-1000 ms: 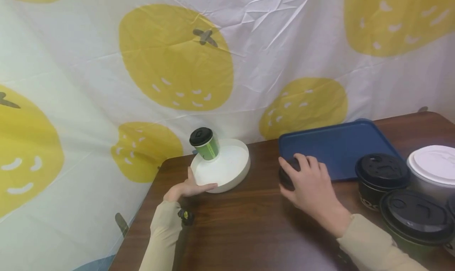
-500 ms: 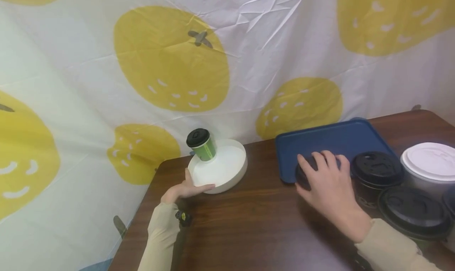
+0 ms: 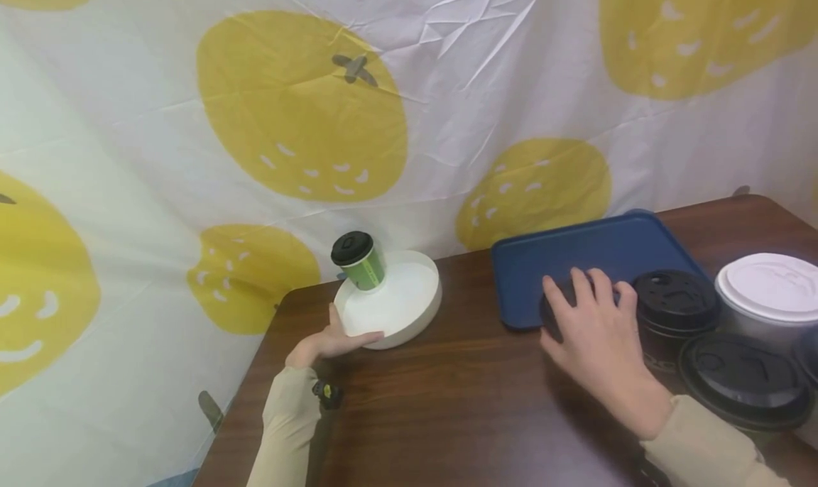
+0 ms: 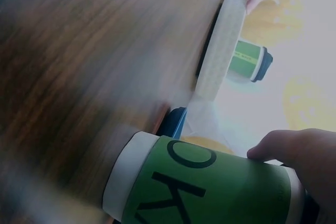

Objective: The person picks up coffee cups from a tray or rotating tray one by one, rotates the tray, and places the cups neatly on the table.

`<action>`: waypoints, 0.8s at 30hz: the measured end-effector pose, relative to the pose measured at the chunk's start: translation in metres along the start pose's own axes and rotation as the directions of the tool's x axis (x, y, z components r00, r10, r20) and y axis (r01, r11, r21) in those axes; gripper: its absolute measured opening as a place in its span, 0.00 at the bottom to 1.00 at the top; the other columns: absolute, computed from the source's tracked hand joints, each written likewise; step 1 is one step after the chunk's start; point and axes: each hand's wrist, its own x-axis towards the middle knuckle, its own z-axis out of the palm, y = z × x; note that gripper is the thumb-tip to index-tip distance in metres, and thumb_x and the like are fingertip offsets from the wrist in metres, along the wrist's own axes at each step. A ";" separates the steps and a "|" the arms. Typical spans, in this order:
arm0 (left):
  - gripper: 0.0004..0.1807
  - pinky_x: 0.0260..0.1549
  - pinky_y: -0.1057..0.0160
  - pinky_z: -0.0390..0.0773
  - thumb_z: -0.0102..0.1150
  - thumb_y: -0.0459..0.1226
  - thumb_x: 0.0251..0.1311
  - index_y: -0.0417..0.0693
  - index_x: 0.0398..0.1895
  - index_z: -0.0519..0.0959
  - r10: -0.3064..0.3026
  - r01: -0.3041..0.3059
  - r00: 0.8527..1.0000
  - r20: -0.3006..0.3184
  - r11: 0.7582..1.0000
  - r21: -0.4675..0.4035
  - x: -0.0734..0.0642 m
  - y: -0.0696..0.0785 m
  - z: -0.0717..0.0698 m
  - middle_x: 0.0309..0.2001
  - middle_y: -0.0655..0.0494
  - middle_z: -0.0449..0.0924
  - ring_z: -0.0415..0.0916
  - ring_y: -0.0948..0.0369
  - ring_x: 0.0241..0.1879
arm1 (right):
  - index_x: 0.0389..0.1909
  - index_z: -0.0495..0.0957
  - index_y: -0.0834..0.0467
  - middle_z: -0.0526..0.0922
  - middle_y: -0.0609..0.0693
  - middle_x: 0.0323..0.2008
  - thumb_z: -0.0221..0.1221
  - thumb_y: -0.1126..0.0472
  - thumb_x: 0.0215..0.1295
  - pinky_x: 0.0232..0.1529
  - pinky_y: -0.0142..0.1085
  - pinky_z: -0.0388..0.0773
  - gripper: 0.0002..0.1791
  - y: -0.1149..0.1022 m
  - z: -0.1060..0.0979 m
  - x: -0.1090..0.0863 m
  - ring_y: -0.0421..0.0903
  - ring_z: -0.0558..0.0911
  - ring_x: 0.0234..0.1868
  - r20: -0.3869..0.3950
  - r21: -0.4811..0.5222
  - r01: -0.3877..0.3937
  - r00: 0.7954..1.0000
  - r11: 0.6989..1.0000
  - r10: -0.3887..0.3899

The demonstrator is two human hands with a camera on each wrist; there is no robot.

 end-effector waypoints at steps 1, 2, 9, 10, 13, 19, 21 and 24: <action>0.87 0.79 0.39 0.56 0.66 0.78 0.41 0.45 0.80 0.16 0.003 -0.003 1.000 0.001 1.000 -0.002 0.000 0.000 0.000 0.84 0.32 0.34 0.44 0.37 0.83 | 0.58 0.81 0.60 0.82 0.73 0.52 0.77 0.53 0.36 0.50 0.67 0.65 0.40 -0.001 0.000 0.000 0.70 0.75 0.55 0.005 0.000 -0.006 1.000 1.000 0.006; 0.87 0.79 0.38 0.57 0.66 0.77 0.41 0.44 0.80 0.16 0.006 -0.006 1.000 0.001 1.000 -0.003 0.000 0.000 0.000 0.84 0.32 0.34 0.44 0.37 0.83 | 0.58 0.81 0.60 0.82 0.73 0.53 0.77 0.53 0.36 0.50 0.67 0.65 0.41 -0.001 -0.001 0.000 0.70 0.75 0.56 0.009 -0.002 -0.010 1.000 1.000 0.010; 0.84 0.78 0.38 0.58 0.65 0.75 0.46 0.45 0.80 0.15 0.006 -0.006 1.000 0.013 1.000 0.004 -0.008 0.004 -0.001 0.83 0.31 0.35 0.45 0.36 0.82 | 0.58 0.80 0.60 0.81 0.73 0.52 0.76 0.54 0.35 0.50 0.67 0.65 0.42 -0.003 -0.003 -0.001 0.70 0.74 0.55 0.011 -0.014 -0.023 1.000 1.000 0.023; 0.83 0.78 0.38 0.58 0.65 0.75 0.46 0.45 0.80 0.15 0.004 -0.004 1.000 0.015 1.000 0.004 -0.009 0.005 -0.001 0.83 0.31 0.35 0.45 0.36 0.82 | 0.59 0.80 0.60 0.81 0.73 0.52 0.76 0.54 0.34 0.50 0.68 0.65 0.42 -0.003 -0.004 -0.001 0.70 0.74 0.56 0.018 -0.020 -0.028 0.999 0.999 0.028; 0.84 0.78 0.38 0.57 0.65 0.75 0.45 0.46 0.80 0.14 0.008 -0.008 1.000 0.016 1.000 0.000 -0.007 0.004 -0.001 0.83 0.32 0.33 0.44 0.37 0.83 | 0.60 0.78 0.61 0.79 0.74 0.53 0.78 0.55 0.32 0.51 0.68 0.64 0.45 -0.005 -0.006 0.000 0.71 0.73 0.57 0.036 -0.037 -0.038 0.999 0.999 0.039; 0.86 0.79 0.37 0.56 0.66 0.77 0.41 0.46 0.80 0.14 0.012 -0.012 1.000 0.017 1.000 -0.013 -0.005 0.003 -0.001 0.83 0.31 0.32 0.41 0.36 0.83 | 0.64 0.76 0.59 0.75 0.74 0.61 0.79 0.53 0.32 0.56 0.70 0.63 0.49 -0.020 -0.009 0.002 0.73 0.69 0.64 0.048 -0.026 0.011 0.999 1.000 -0.010; 0.87 0.78 0.37 0.56 0.66 0.77 0.41 0.45 0.80 0.14 0.013 -0.013 1.000 0.020 1.000 -0.011 -0.006 0.004 -0.002 0.83 0.31 0.33 0.41 0.36 0.83 | 0.64 0.77 0.58 0.76 0.72 0.62 0.78 0.52 0.34 0.56 0.69 0.64 0.48 -0.031 -0.008 0.004 0.73 0.70 0.65 0.045 -0.003 0.055 0.998 0.998 -0.055; 0.87 0.78 0.37 0.56 0.67 0.77 0.41 0.46 0.80 0.14 0.013 -0.013 1.000 0.025 1.000 -0.018 -0.009 0.007 -0.002 0.83 0.31 0.34 0.42 0.36 0.83 | 0.63 0.78 0.56 0.78 0.69 0.62 0.76 0.49 0.38 0.56 0.67 0.68 0.45 -0.050 -0.005 0.007 0.71 0.72 0.65 0.061 0.029 0.101 0.993 0.995 -0.102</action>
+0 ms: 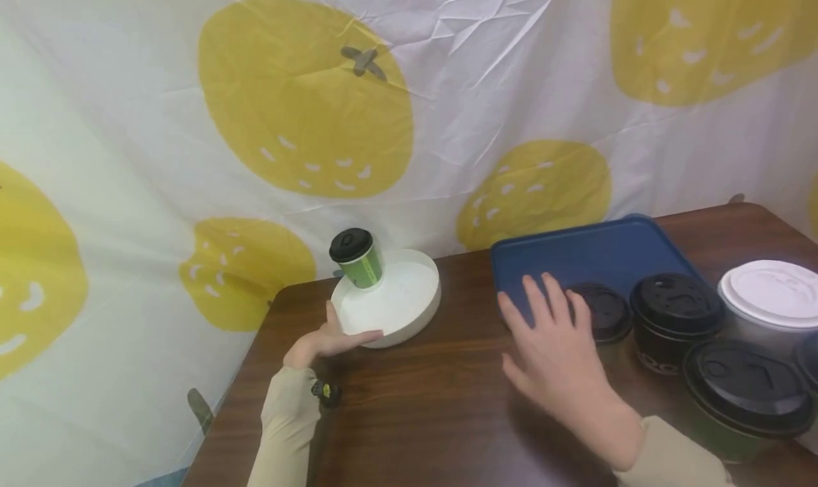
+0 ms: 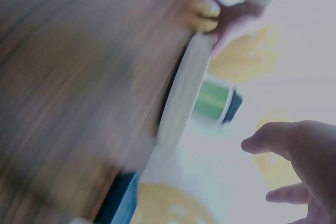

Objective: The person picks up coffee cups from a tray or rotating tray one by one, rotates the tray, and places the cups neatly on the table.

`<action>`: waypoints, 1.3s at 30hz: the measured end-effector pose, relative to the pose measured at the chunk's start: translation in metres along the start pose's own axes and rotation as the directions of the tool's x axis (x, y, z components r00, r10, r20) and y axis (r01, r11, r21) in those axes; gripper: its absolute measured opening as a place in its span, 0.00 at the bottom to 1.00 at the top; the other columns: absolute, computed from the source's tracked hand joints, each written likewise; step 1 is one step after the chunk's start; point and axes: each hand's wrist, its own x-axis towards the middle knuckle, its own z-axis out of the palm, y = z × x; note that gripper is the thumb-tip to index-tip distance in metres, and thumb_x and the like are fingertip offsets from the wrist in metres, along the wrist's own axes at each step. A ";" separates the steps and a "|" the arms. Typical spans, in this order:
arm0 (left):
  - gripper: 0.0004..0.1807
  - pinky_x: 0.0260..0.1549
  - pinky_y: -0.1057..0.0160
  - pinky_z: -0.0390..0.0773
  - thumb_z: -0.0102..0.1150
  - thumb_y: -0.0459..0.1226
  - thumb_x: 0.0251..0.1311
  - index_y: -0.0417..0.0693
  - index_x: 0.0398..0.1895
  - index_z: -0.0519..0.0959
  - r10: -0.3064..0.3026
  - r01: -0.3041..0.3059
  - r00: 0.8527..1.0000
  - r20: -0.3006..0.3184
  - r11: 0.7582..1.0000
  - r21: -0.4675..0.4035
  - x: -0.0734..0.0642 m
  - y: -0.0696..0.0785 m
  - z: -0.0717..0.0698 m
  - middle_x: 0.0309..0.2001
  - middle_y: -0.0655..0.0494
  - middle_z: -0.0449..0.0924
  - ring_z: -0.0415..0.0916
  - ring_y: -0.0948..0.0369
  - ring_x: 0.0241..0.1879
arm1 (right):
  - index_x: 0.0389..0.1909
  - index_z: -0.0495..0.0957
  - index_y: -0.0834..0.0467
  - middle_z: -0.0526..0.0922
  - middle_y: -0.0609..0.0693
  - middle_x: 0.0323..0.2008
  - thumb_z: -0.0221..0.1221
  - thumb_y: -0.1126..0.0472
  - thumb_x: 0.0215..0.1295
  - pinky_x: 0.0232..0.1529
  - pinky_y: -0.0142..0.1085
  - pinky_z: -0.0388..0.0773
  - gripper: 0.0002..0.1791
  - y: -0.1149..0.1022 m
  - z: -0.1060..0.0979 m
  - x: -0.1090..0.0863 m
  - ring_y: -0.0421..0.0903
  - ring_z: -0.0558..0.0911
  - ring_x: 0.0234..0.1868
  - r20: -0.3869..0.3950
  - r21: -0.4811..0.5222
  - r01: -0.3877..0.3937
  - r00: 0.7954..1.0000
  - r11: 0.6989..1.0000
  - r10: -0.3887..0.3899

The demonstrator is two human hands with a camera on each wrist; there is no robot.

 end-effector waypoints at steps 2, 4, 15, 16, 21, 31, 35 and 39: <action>0.87 0.78 0.38 0.57 0.67 0.77 0.41 0.45 0.80 0.15 -0.009 0.009 1.000 -0.004 1.000 -0.003 -0.003 0.000 0.000 0.83 0.31 0.34 0.42 0.36 0.83 | 0.63 0.79 0.56 0.79 0.68 0.62 0.76 0.49 0.41 0.57 0.66 0.70 0.42 -0.012 0.002 0.006 0.70 0.74 0.65 0.026 0.030 0.010 1.000 1.000 -0.011; 0.86 0.79 0.38 0.56 0.67 0.76 0.42 0.46 0.80 0.14 -0.017 0.017 1.000 -0.006 1.000 -0.005 -0.007 0.001 0.000 0.84 0.32 0.33 0.42 0.36 0.83 | 0.63 0.79 0.56 0.79 0.67 0.63 0.75 0.49 0.45 0.57 0.65 0.73 0.40 -0.024 0.005 0.014 0.70 0.75 0.66 0.072 0.060 0.007 0.997 0.998 -0.011; 0.86 0.76 0.35 0.59 0.65 0.78 0.42 0.45 0.80 0.15 -0.016 0.016 0.999 -0.036 1.000 0.000 -0.009 0.006 0.009 0.82 0.29 0.38 0.46 0.35 0.82 | 0.68 0.74 0.62 0.75 0.70 0.64 0.71 0.49 0.58 0.54 0.63 0.80 0.39 -0.069 0.049 0.078 0.69 0.75 0.63 0.323 0.280 -0.107 0.946 0.954 0.012; 0.86 0.76 0.34 0.58 0.64 0.78 0.41 0.45 0.80 0.15 -0.023 0.023 0.999 -0.041 1.000 0.014 -0.009 0.006 0.010 0.82 0.29 0.38 0.46 0.35 0.82 | 0.69 0.72 0.63 0.74 0.71 0.65 0.70 0.49 0.58 0.54 0.63 0.79 0.40 -0.070 0.055 0.085 0.70 0.74 0.63 0.357 0.296 -0.130 0.934 0.946 0.017; 0.84 0.77 0.28 0.48 0.59 0.81 0.42 0.47 0.81 0.18 -0.086 0.089 0.996 -0.038 0.993 0.075 -0.017 0.015 0.016 0.84 0.33 0.38 0.44 0.38 0.83 | 0.77 0.61 0.63 0.66 0.73 0.71 0.67 0.42 0.63 0.57 0.66 0.76 0.49 -0.072 0.084 0.117 0.72 0.70 0.68 0.512 0.331 -0.240 0.858 0.913 0.040; 0.81 0.78 0.28 0.42 0.54 0.82 0.43 0.49 0.83 0.21 -0.116 0.117 0.993 -0.010 0.988 0.097 -0.037 0.040 0.023 0.84 0.36 0.38 0.39 0.39 0.84 | 0.82 0.51 0.57 0.60 0.74 0.73 0.65 0.35 0.62 0.57 0.70 0.77 0.56 -0.075 0.125 0.177 0.74 0.65 0.71 0.575 0.364 -0.259 0.818 0.894 0.003; 0.81 0.77 0.26 0.43 0.55 0.82 0.45 0.47 0.82 0.20 -0.097 0.097 0.995 -0.004 0.990 0.100 -0.043 0.044 0.029 0.84 0.35 0.37 0.40 0.37 0.84 | 0.83 0.49 0.55 0.53 0.74 0.77 0.63 0.33 0.62 0.57 0.71 0.76 0.58 -0.080 0.143 0.194 0.74 0.62 0.74 0.587 0.347 -0.247 0.810 0.905 -0.005; 0.79 0.77 0.26 0.43 0.57 0.79 0.48 0.46 0.82 0.19 -0.073 0.071 0.997 0.018 0.993 0.096 -0.048 0.054 0.037 0.84 0.35 0.35 0.39 0.34 0.83 | 0.84 0.47 0.50 0.51 0.71 0.79 0.62 0.29 0.62 0.60 0.71 0.74 0.58 -0.080 0.156 0.204 0.72 0.60 0.75 0.599 0.292 -0.243 0.800 0.925 0.022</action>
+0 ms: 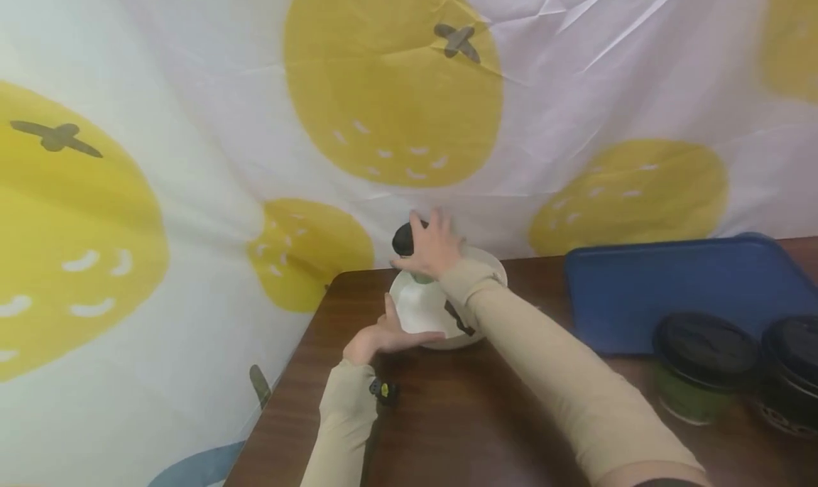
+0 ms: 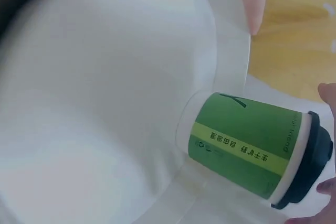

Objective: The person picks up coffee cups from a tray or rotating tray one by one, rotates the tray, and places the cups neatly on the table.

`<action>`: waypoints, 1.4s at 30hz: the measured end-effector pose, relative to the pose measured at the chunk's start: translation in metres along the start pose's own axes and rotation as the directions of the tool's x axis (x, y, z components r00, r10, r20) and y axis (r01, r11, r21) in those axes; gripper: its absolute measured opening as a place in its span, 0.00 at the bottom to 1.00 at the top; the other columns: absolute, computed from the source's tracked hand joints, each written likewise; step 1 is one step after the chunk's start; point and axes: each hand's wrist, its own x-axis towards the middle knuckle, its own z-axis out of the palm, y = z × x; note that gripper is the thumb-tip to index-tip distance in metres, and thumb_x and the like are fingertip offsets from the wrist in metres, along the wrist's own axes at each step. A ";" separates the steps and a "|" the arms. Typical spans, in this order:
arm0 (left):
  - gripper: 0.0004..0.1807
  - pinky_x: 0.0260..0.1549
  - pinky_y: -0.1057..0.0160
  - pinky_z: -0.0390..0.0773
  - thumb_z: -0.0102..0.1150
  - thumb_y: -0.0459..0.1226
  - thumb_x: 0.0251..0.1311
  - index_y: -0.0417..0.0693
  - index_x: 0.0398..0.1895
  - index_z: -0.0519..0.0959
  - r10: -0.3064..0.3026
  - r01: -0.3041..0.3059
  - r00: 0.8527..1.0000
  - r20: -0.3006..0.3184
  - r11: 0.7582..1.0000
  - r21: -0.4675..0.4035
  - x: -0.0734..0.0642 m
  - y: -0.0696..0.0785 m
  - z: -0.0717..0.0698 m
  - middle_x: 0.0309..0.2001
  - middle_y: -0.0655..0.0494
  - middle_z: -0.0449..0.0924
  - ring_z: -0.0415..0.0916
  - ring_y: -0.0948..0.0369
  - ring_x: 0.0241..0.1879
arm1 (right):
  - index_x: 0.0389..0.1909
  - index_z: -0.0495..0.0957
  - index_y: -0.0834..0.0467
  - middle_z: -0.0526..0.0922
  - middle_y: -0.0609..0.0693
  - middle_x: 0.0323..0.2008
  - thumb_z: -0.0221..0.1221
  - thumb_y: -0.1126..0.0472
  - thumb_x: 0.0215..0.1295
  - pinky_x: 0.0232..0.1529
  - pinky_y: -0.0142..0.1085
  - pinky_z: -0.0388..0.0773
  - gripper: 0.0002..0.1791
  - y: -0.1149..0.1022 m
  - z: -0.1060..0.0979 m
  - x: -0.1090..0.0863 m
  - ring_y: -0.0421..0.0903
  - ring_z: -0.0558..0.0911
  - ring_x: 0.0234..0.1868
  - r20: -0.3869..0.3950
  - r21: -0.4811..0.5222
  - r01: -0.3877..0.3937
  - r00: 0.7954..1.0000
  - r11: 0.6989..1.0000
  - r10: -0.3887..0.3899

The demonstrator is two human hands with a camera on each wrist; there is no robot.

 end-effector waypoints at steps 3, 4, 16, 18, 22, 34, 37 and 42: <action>0.78 0.77 0.26 0.43 0.57 0.78 0.50 0.47 0.82 0.19 0.003 -0.003 1.000 0.010 1.000 -0.003 -0.004 0.007 0.003 0.84 0.35 0.35 0.37 0.33 0.83 | 0.84 0.48 0.48 0.50 0.70 0.79 0.60 0.28 0.63 0.62 0.72 0.72 0.56 0.001 0.003 0.009 0.72 0.59 0.76 -0.012 -0.036 -0.007 1.000 0.999 0.007; 0.78 0.76 0.25 0.43 0.57 0.77 0.50 0.47 0.82 0.20 0.009 -0.009 1.000 0.009 1.000 -0.006 -0.005 0.009 0.004 0.84 0.34 0.36 0.38 0.34 0.83 | 0.84 0.49 0.47 0.51 0.70 0.79 0.60 0.28 0.63 0.62 0.72 0.72 0.55 0.001 0.005 0.011 0.72 0.59 0.76 -0.019 -0.051 -0.005 1.000 0.999 0.004; 0.78 0.75 0.24 0.45 0.59 0.76 0.50 0.44 0.82 0.20 0.038 -0.038 0.999 0.000 0.999 0.038 -0.009 0.012 0.016 0.83 0.33 0.40 0.42 0.32 0.82 | 0.72 0.72 0.53 0.73 0.69 0.64 0.64 0.42 0.68 0.49 0.61 0.85 0.35 0.005 0.023 0.005 0.68 0.75 0.65 -0.150 -0.167 0.026 0.987 0.986 -0.051; 0.79 0.76 0.25 0.44 0.58 0.77 0.50 0.47 0.82 0.18 0.030 -0.030 1.000 0.008 0.998 0.057 -0.009 0.010 0.014 0.84 0.34 0.37 0.40 0.32 0.82 | 0.71 0.74 0.53 0.74 0.69 0.64 0.65 0.43 0.67 0.47 0.60 0.86 0.35 0.002 0.024 0.004 0.68 0.76 0.64 -0.178 -0.178 0.027 0.982 0.984 -0.059; 0.79 0.76 0.26 0.44 0.60 0.76 0.49 0.46 0.82 0.18 0.023 -0.023 1.000 0.000 0.999 0.050 -0.015 0.003 0.008 0.84 0.34 0.37 0.39 0.31 0.82 | 0.71 0.74 0.53 0.74 0.70 0.64 0.65 0.43 0.67 0.45 0.58 0.87 0.34 -0.008 0.025 0.003 0.68 0.76 0.64 -0.189 -0.203 0.044 0.978 0.978 -0.084; 0.79 0.76 0.25 0.46 0.59 0.76 0.50 0.44 0.82 0.19 0.030 -0.030 1.000 -0.005 0.999 0.029 -0.024 0.000 0.004 0.83 0.32 0.39 0.43 0.32 0.82 | 0.73 0.72 0.50 0.72 0.70 0.66 0.64 0.40 0.69 0.48 0.58 0.86 0.36 -0.018 0.021 -0.002 0.68 0.72 0.68 -0.122 -0.227 0.038 0.990 0.973 -0.067; 0.79 0.75 0.24 0.46 0.60 0.75 0.50 0.44 0.82 0.19 0.029 -0.028 1.000 -0.009 0.999 0.015 -0.025 0.000 0.003 0.83 0.32 0.39 0.42 0.30 0.81 | 0.73 0.71 0.50 0.71 0.69 0.67 0.64 0.40 0.69 0.49 0.58 0.86 0.36 -0.019 0.020 -0.004 0.67 0.72 0.68 -0.112 -0.223 0.032 0.992 0.974 -0.059; 0.79 0.75 0.24 0.48 0.60 0.75 0.50 0.43 0.82 0.20 0.026 -0.026 1.000 -0.007 1.000 0.014 -0.027 0.001 0.003 0.83 0.30 0.40 0.43 0.28 0.81 | 0.73 0.71 0.51 0.71 0.69 0.66 0.64 0.40 0.69 0.50 0.58 0.86 0.36 -0.019 0.018 -0.008 0.67 0.72 0.67 -0.099 -0.213 0.031 0.994 0.977 -0.053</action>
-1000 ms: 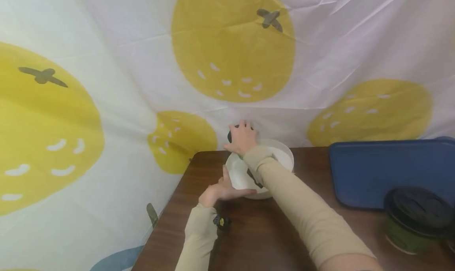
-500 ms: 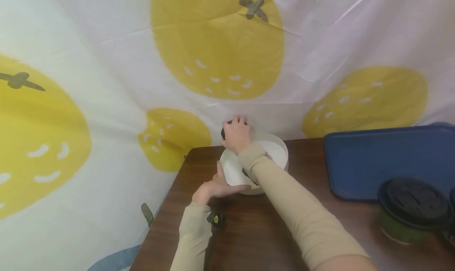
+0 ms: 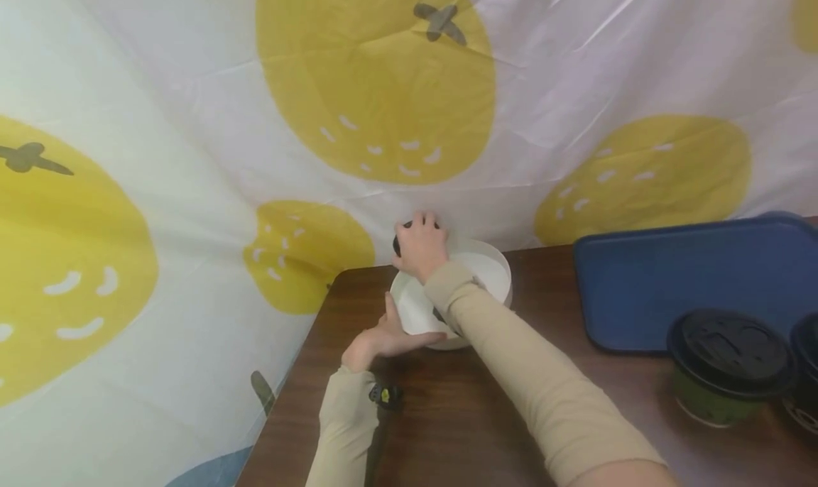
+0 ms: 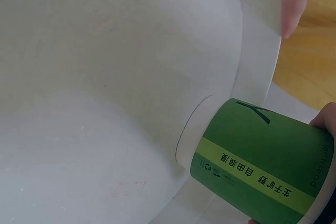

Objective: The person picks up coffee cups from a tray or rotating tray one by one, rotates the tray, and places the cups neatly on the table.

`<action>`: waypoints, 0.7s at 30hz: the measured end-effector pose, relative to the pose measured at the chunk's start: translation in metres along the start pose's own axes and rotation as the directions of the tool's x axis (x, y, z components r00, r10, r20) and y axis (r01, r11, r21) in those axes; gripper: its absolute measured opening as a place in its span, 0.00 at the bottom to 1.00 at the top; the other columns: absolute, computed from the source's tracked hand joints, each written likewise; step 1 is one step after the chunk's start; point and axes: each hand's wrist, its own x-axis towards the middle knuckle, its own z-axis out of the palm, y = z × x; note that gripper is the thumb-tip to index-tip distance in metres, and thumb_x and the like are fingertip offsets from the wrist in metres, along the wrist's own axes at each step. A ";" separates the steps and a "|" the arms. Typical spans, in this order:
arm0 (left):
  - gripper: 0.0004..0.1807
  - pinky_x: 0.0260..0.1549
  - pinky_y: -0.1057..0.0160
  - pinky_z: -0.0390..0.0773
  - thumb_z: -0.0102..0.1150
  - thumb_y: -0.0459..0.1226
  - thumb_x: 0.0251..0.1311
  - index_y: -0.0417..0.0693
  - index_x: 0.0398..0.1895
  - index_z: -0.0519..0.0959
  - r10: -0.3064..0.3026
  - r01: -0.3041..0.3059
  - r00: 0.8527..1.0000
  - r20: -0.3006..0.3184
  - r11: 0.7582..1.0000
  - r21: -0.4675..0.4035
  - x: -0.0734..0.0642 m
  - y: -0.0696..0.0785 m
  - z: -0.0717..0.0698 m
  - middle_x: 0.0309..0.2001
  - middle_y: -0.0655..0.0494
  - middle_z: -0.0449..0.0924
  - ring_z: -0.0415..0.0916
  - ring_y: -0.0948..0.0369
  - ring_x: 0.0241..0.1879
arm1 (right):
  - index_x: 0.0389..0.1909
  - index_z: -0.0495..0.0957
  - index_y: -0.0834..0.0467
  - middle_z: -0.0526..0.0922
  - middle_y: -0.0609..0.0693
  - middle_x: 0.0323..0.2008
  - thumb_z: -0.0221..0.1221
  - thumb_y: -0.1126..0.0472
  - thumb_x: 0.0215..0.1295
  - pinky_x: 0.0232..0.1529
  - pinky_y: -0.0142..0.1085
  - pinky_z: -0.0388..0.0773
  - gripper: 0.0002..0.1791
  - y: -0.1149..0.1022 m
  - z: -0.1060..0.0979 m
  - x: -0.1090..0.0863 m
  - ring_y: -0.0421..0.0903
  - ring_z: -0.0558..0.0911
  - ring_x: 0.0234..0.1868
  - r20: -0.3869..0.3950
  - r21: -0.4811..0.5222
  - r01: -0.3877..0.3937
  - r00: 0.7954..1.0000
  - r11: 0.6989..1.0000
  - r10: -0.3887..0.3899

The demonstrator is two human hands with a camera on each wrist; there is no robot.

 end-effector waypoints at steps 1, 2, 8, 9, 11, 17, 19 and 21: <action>0.79 0.74 0.24 0.48 0.60 0.75 0.50 0.43 0.82 0.20 0.000 0.000 1.000 -0.001 1.000 0.002 0.000 0.000 0.000 0.83 0.30 0.41 0.43 0.28 0.80 | 0.73 0.71 0.51 0.71 0.69 0.66 0.64 0.40 0.69 0.50 0.58 0.86 0.36 0.000 0.000 -0.001 0.67 0.72 0.67 0.002 0.002 0.000 1.000 1.000 0.000; 0.79 0.75 0.24 0.48 0.60 0.76 0.50 0.43 0.82 0.20 0.000 0.000 1.000 -0.002 1.000 0.005 -0.001 0.000 0.000 0.83 0.30 0.41 0.43 0.28 0.80 | 0.73 0.71 0.51 0.71 0.69 0.66 0.64 0.41 0.69 0.50 0.58 0.85 0.36 0.000 0.000 -0.001 0.67 0.72 0.68 0.004 0.005 -0.001 1.000 1.000 0.001; 0.79 0.75 0.25 0.48 0.59 0.76 0.50 0.44 0.82 0.20 0.002 -0.002 1.000 -0.005 1.000 0.012 0.000 -0.001 0.001 0.83 0.31 0.41 0.43 0.27 0.80 | 0.74 0.71 0.50 0.71 0.68 0.66 0.64 0.42 0.69 0.51 0.58 0.85 0.35 0.000 -0.001 -0.004 0.66 0.71 0.69 0.003 0.014 -0.007 1.000 1.000 0.007; 0.78 0.75 0.25 0.48 0.59 0.76 0.50 0.44 0.82 0.20 0.002 -0.002 1.000 -0.004 1.000 0.013 0.000 -0.001 0.001 0.83 0.31 0.41 0.43 0.28 0.80 | 0.73 0.71 0.50 0.71 0.68 0.65 0.64 0.42 0.69 0.50 0.58 0.85 0.35 0.000 -0.001 -0.004 0.66 0.71 0.68 0.002 0.012 -0.006 1.000 1.000 0.006; 0.79 0.75 0.25 0.48 0.59 0.76 0.50 0.44 0.82 0.20 0.004 -0.004 1.000 -0.003 1.000 0.014 0.001 -0.001 0.001 0.83 0.31 0.41 0.44 0.29 0.81 | 0.74 0.71 0.50 0.72 0.68 0.65 0.64 0.41 0.69 0.50 0.58 0.85 0.35 0.000 0.000 -0.005 0.66 0.72 0.68 0.003 0.006 -0.006 1.000 1.000 0.006; 0.78 0.75 0.25 0.47 0.59 0.76 0.50 0.43 0.82 0.21 0.012 -0.011 1.000 -0.007 1.000 0.015 0.001 -0.001 0.001 0.83 0.30 0.42 0.45 0.32 0.81 | 0.74 0.70 0.50 0.72 0.67 0.65 0.63 0.40 0.69 0.49 0.57 0.85 0.36 0.001 0.000 -0.007 0.65 0.73 0.67 0.008 -0.003 -0.007 1.000 1.000 0.007; 0.78 0.75 0.25 0.47 0.59 0.75 0.50 0.43 0.82 0.21 0.010 -0.010 1.000 -0.007 1.000 0.009 0.001 -0.001 0.001 0.83 0.30 0.42 0.45 0.32 0.81 | 0.74 0.70 0.50 0.72 0.67 0.65 0.63 0.40 0.69 0.50 0.57 0.85 0.36 0.001 0.000 -0.007 0.65 0.73 0.67 0.013 -0.004 -0.008 1.000 1.000 0.008; 0.79 0.75 0.25 0.47 0.60 0.75 0.50 0.43 0.82 0.21 0.009 -0.009 1.000 -0.011 1.000 0.005 0.002 -0.002 0.001 0.83 0.31 0.42 0.45 0.31 0.81 | 0.75 0.70 0.49 0.72 0.67 0.65 0.63 0.40 0.70 0.50 0.57 0.85 0.36 0.001 -0.001 -0.008 0.65 0.73 0.67 0.018 -0.008 -0.008 1.000 1.000 0.008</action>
